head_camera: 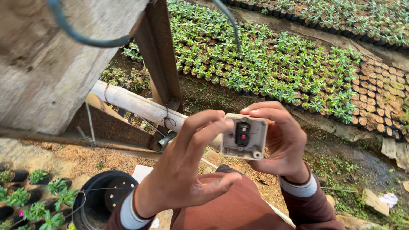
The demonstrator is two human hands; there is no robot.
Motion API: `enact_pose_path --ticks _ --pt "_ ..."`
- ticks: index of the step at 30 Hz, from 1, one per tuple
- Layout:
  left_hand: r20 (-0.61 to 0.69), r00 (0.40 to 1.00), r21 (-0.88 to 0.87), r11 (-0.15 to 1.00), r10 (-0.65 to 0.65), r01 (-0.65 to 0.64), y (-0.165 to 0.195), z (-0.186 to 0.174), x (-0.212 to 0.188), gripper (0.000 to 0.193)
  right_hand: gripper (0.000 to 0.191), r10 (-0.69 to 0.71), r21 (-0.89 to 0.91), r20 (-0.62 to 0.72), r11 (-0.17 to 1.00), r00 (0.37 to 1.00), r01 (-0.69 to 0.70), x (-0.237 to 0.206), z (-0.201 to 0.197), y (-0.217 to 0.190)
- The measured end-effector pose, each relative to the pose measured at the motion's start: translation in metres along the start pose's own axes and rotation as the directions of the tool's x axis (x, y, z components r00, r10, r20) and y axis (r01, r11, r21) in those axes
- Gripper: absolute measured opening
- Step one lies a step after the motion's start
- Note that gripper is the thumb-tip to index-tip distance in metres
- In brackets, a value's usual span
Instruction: The person holds a small white electrical switch box, opens it, and connects wires to the internal terminals using a screwdriver. They then close the box and inspect the assembly.
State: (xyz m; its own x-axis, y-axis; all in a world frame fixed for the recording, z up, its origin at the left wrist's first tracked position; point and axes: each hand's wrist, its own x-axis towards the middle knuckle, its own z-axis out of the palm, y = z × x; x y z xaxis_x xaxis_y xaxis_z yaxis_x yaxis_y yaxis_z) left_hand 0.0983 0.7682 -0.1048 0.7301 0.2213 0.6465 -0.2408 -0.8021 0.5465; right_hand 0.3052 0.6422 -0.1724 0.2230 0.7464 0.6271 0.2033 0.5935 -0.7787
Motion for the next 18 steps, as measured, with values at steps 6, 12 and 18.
enact_pose_path --ticks 6,12,18 --pt "0.068 0.975 -0.479 0.85 -0.211 0.217 -0.027 0.032 -0.016 0.088 0.075 0.112 0.118 -0.028 0.987 0.993 -0.108 -0.014 0.013 0.01" --pt "0.07 0.993 -0.081 0.991 -0.098 0.103 -0.033 0.021 -0.018 0.086 0.054 0.067 -0.235 -0.114 0.967 0.991 -0.093 -0.009 0.005 -0.009" --pt "0.164 0.979 -0.005 0.993 -0.118 0.121 -0.019 0.016 -0.007 0.089 0.031 -0.244 -0.74 0.016 0.65 0.97 0.175 -0.007 0.011 -0.028"
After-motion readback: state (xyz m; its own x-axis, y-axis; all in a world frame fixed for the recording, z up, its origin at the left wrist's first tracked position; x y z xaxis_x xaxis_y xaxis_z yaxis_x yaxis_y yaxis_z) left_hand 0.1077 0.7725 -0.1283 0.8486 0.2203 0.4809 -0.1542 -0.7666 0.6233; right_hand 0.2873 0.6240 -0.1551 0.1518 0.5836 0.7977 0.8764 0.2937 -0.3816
